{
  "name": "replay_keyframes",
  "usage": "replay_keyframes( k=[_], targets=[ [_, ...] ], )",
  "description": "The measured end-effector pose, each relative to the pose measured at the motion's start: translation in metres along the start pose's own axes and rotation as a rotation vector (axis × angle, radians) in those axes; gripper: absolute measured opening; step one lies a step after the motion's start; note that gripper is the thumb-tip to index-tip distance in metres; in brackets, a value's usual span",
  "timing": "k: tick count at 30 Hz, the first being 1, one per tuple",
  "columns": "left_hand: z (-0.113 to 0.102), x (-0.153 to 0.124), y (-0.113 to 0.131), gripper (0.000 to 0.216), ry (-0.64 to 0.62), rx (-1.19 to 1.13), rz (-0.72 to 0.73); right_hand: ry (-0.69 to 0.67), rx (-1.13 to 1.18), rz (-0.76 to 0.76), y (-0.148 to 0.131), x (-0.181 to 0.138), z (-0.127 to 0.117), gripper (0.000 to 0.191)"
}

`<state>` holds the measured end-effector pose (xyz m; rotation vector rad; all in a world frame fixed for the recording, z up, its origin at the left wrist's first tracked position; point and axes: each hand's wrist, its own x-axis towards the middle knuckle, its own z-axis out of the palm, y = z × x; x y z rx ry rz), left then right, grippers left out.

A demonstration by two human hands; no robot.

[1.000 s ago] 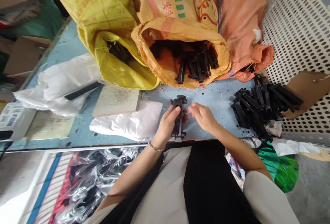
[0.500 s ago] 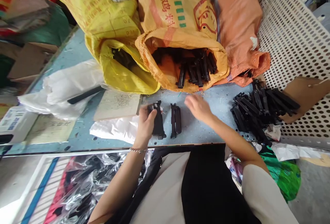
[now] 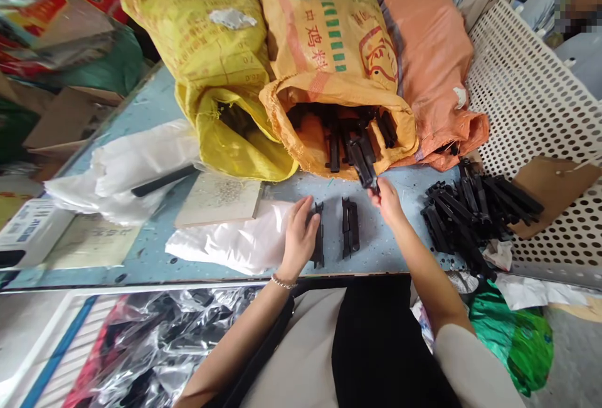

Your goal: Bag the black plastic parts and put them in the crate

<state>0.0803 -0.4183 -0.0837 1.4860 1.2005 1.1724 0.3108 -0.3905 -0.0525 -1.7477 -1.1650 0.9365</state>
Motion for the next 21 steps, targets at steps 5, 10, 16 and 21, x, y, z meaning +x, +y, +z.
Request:
replay_keyframes(
  k=[5, 10, 16, 21],
  targets=[
    [0.021, 0.018, 0.054, 0.069, -0.246, -0.771, -0.309, -0.402, 0.18, -0.054, -0.008, -0.074, 0.012, 0.046],
    [0.011, 0.012, 0.076, 0.056, -0.339, -0.8, -0.52, -0.04, -0.285, -0.478, -0.035, -0.066, -0.019, 0.039],
    [0.016, -0.009, 0.081, 0.044, -0.398, -0.719, -0.645, -0.059, -0.718, -0.84, -0.054, -0.031, -0.012, 0.037],
    [0.011, 0.002, 0.079, 0.044, -0.196, -0.641, -0.564, -0.058, -0.561, -0.712, -0.052, -0.047, 0.014, 0.048]
  ],
)
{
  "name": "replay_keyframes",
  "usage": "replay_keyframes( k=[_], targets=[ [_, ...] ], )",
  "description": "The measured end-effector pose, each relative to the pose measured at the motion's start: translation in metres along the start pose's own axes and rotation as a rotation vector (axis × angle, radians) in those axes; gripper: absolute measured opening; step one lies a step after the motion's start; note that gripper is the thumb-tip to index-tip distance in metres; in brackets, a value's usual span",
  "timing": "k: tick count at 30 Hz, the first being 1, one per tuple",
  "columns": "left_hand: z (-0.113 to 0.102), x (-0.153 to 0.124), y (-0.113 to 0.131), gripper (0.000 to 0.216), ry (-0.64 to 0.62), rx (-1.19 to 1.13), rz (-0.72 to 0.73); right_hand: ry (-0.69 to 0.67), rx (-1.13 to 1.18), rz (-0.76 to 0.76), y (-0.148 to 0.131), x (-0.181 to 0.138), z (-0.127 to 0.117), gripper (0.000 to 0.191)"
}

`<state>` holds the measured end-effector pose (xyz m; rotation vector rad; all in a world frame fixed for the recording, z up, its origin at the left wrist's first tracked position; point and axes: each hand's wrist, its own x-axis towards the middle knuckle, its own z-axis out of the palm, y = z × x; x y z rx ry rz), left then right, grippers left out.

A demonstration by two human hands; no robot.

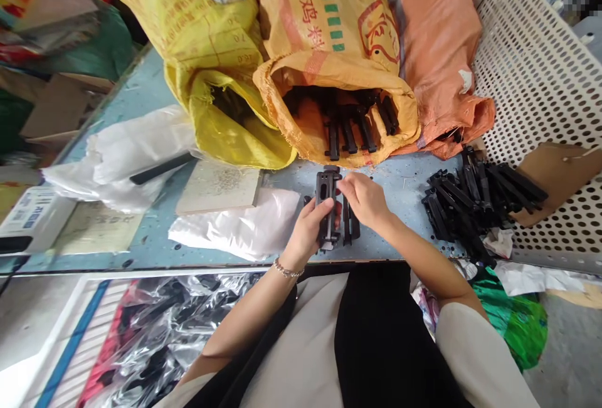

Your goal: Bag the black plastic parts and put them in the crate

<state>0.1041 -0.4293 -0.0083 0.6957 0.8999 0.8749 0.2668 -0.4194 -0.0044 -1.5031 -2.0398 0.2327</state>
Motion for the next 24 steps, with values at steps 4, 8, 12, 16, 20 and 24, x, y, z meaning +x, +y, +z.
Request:
replay_keyframes(
  k=[4, 8, 12, 16, 20, 24],
  targets=[
    [-0.009, 0.003, 0.011, 0.052, 0.049, -0.038, 0.005, -0.069, -0.078, -0.356, -0.012, -0.03, 0.015, 0.043],
    [-0.011, -0.001, 0.004, 0.05, 0.066, 0.04, 0.041, -0.034, -0.045, -0.405, -0.028, -0.052, 0.032, 0.038],
    [-0.042, 0.0, -0.008, 0.071, 0.256, 0.288, 0.355, -0.22, 0.147, -0.188, -0.035, -0.044, 0.039, 0.038],
    [-0.095, 0.011, -0.02, 0.06, 0.443, 0.57, 0.376, -0.173, 0.133, 0.054, 0.012, 0.01, 0.04, 0.029],
    [-0.11, 0.026, -0.047, 0.042, 0.442, 0.853, 0.314, 0.156, 0.048, 0.454, 0.086, 0.079, 0.038, 0.039],
    [-0.094, 0.032, -0.07, 0.045, 0.363, 0.915, 0.399, 0.169, 0.301, 0.626, 0.122, 0.106, 0.03, 0.038]
  ],
)
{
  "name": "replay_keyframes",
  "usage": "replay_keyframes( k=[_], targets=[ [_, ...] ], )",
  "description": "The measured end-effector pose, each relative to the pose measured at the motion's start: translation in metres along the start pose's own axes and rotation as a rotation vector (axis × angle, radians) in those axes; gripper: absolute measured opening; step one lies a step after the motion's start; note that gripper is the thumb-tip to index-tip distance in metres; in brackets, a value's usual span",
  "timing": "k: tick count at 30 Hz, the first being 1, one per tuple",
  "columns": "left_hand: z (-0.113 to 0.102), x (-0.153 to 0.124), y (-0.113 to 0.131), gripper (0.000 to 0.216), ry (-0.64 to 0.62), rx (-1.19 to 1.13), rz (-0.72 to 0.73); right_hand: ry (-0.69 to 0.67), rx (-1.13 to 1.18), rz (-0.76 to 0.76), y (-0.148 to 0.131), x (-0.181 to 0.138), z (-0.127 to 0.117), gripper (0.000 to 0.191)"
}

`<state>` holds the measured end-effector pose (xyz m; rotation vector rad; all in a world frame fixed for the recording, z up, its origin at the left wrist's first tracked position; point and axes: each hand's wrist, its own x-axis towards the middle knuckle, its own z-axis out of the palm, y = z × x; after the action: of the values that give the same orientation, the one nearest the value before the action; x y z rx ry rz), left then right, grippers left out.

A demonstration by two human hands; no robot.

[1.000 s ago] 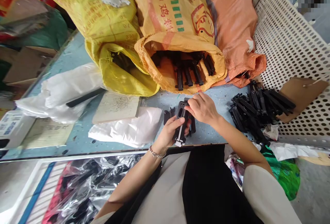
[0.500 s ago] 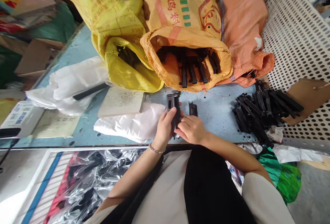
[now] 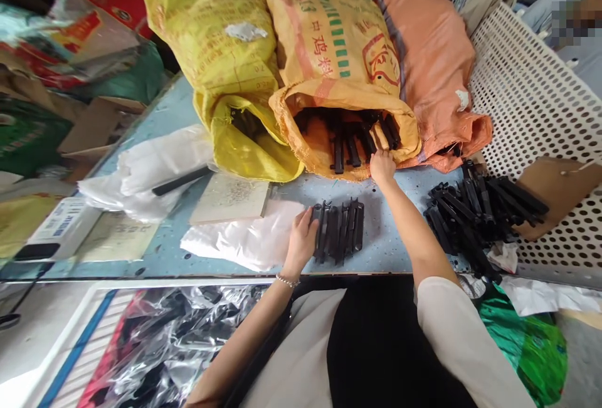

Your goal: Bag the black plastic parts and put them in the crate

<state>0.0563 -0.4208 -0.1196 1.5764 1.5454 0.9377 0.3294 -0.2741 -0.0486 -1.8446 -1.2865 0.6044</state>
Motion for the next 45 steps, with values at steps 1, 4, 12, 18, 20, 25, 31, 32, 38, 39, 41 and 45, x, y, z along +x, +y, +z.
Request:
replay_keyframes(
  k=[1, 4, 12, 18, 20, 25, 31, 32, 38, 39, 41, 45],
  targets=[
    [0.003, -0.001, 0.003, 0.047, 0.009, -0.007, 0.031, -0.019, 0.055, 0.02, 0.001, -0.002, -0.003, 0.039],
    [0.002, 0.0, 0.02, 0.05, 0.044, -0.122, 0.094, -0.086, 0.288, 0.117, 0.003, -0.04, -0.009, 0.043],
    [0.007, 0.016, 0.105, 0.068, -0.382, -1.076, -0.199, -0.416, 0.402, -0.027, -0.011, -0.183, -0.028, 0.045],
    [-0.002, -0.009, 0.121, 0.057, -0.572, -0.937, -0.321, 0.005, -0.289, -0.766, -0.038, -0.146, -0.059, 0.043],
    [-0.001, -0.016, 0.121, 0.056, -0.576, -0.879, -0.313, -0.023, -0.375, -0.866, -0.042, -0.134, -0.054, 0.039],
    [-0.002, -0.008, 0.111, 0.051, -0.315, -0.733, -0.201, -0.144, -0.206, -0.64, -0.049, -0.143, -0.033, 0.044],
    [-0.022, 0.008, 0.101, 0.047, -0.304, -0.733, -0.226, -0.271, -0.283, -1.07, -0.04, -0.189, -0.026, 0.044],
    [-0.023, 0.007, 0.101, 0.048, -0.32, -0.721, -0.227, -0.287, -0.289, -1.082, -0.038, -0.196, -0.023, 0.041],
    [-0.032, 0.005, 0.094, 0.064, -0.004, -0.434, 0.102, -0.586, 0.011, -0.457, -0.042, -0.22, -0.001, 0.037],
    [-0.038, 0.007, 0.087, 0.072, 0.053, -0.362, 0.14, -0.633, 0.029, -0.416, -0.043, -0.216, 0.0, 0.036],
    [-0.052, 0.013, 0.07, 0.071, 0.106, -0.209, 0.083, -0.65, -0.001, -0.406, -0.042, -0.193, -0.003, 0.032],
    [-0.056, 0.017, 0.031, 0.038, 0.056, 0.004, -0.159, -0.249, -0.18, -0.28, -0.027, -0.094, -0.016, 0.025]
  ],
)
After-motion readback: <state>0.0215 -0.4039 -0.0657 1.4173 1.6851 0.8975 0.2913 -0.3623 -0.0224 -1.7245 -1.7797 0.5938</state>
